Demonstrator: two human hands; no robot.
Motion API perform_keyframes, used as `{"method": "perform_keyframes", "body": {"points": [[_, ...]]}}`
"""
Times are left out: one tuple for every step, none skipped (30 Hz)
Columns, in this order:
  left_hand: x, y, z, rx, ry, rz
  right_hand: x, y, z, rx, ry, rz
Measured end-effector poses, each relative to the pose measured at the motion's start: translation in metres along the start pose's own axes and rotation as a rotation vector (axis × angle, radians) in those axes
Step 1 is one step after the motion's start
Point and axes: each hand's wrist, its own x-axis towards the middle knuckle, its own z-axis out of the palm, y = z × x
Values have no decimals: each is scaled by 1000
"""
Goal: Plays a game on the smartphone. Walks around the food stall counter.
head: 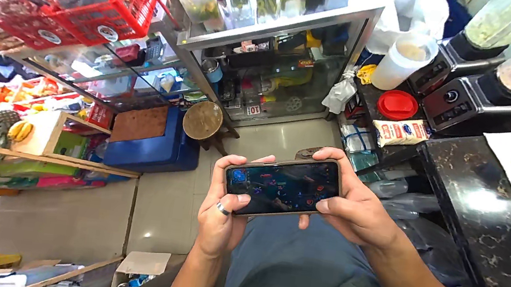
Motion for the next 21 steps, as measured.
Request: {"method": "perform_keyframes", "body": {"points": [[-1, 0, 0, 10, 1, 3, 0, 1, 0, 4, 1, -3], [-1, 1, 1, 19, 1, 5, -1, 2, -1, 18, -10, -6], [-1, 1, 1, 25, 0, 6, -2, 2, -2, 34, -24, -6], [-1, 1, 1, 30, 1, 4, -3, 2, -2, 40, -38, -4], [-1, 2, 1, 30, -3, 4, -3, 3, -3, 45, -42, -7], [-1, 2, 1, 28, -14, 4, -3, 4, -2, 46, -41, -13], [-1, 3, 1, 22, -31, 6, -3, 4, -2, 51, -46, -16], [-1, 3, 0, 14, -51, 9, -3, 3, -2, 55, -51, -18], [0, 4, 0, 3, -85, 11, -3, 3, -3, 57, -56, -17], [1, 5, -1, -5, -114, 10, -2, 2, -3, 62, -60, -17], [1, 5, -2, -8, -133, 9, -2, 2, -3, 67, -62, -16], [1, 5, -3, -7, -146, 9, -2, 1, -3, 64, -61, -13], [1, 4, -3, -9, -159, 10, -3, 0, -4, 55, -62, -7], [1, 4, -4, -7, -165, 12, -3, -1, -4, 50, -63, -3], [1, 4, -5, -2, -169, 18, -2, -1, -5, 48, -67, 0], [0, 4, -6, 5, -170, 22, -1, 0, -6, 39, -68, 1], [0, 3, -5, 14, -160, 23, -2, 0, -7, 33, -64, 3], [-1, 2, -5, 17, -153, 21, -3, -1, -7, 30, -56, 11], [0, 1, -5, 16, -152, 18, -4, -2, -8, 31, -56, 16], [0, 0, -6, 12, -154, 18, -3, -3, -8, 34, -61, 20], [1, 1, -6, 10, -151, 18, -3, -3, -8, 39, -62, 20]]}}
